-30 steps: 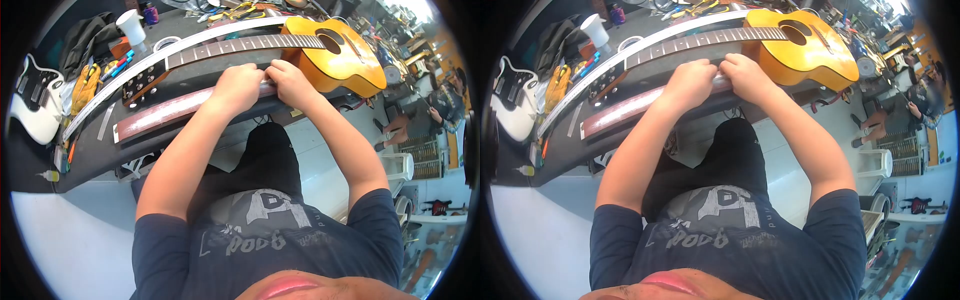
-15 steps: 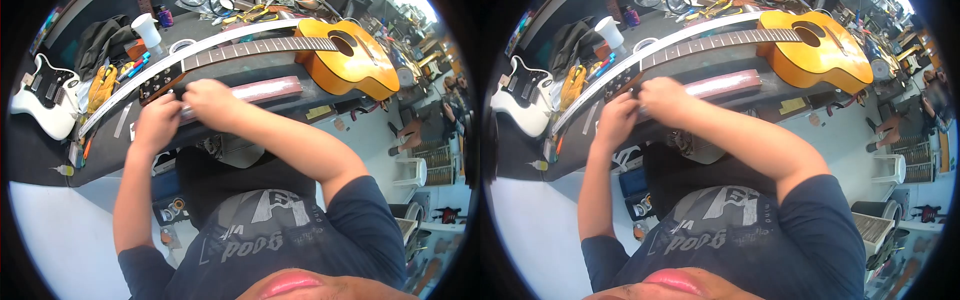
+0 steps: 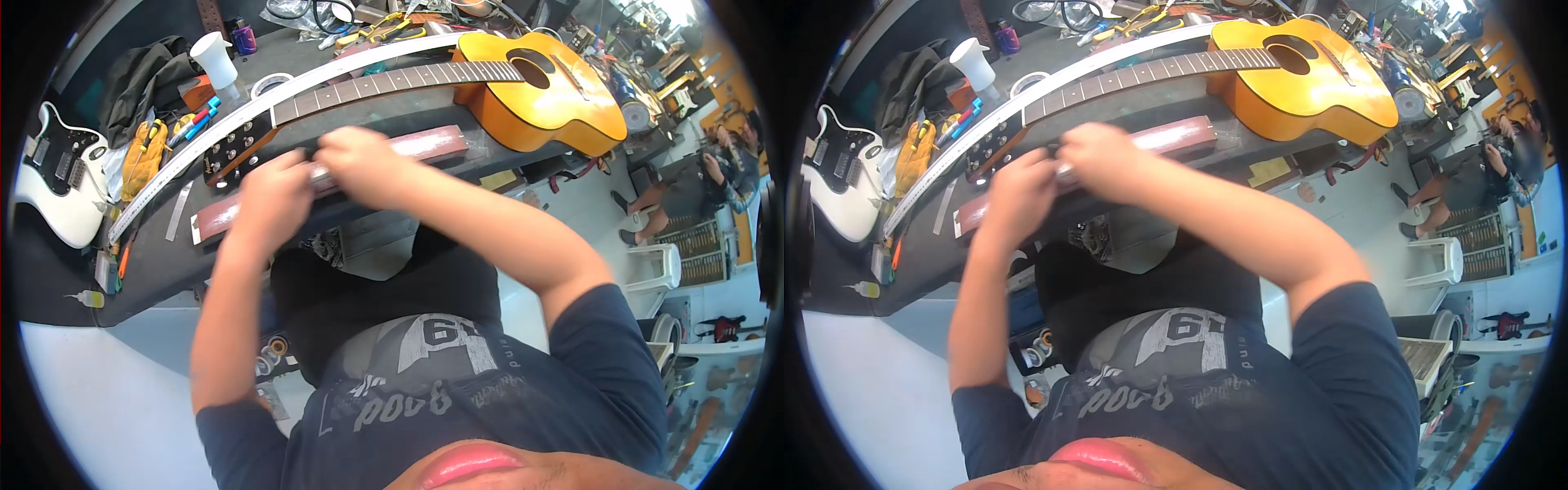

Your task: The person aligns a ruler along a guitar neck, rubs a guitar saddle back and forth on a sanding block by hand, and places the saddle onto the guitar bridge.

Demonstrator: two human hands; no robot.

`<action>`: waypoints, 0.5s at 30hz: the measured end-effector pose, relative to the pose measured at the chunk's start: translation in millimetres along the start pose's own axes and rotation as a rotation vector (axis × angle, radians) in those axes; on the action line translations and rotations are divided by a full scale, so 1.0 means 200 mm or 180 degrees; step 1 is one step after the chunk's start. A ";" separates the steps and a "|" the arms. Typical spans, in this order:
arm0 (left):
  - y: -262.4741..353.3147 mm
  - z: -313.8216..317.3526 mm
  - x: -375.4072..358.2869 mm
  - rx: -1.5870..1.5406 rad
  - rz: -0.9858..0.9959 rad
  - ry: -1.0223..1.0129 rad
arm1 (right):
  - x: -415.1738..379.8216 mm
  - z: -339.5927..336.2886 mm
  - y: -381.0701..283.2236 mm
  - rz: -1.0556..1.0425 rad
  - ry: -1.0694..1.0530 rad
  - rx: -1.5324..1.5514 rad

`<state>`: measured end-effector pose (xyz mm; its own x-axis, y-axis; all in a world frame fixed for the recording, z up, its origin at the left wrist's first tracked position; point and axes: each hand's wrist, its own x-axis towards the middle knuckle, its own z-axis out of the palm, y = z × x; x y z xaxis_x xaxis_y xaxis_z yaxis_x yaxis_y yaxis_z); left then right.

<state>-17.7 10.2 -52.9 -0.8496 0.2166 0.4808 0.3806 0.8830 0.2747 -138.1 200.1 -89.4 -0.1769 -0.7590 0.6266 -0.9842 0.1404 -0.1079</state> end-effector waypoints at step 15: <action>0.23 0.46 0.41 -0.0232 0.0330 0.0018 | -0.36 -0.45 0.28 0.0631 -0.0365 -0.0438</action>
<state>-104.0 108.0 -77.6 -0.8023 0.3027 0.5145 0.4921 0.8232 0.2830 -180.0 320.0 -70.3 -0.3735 -0.7739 0.5114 -0.9215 0.3727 -0.1089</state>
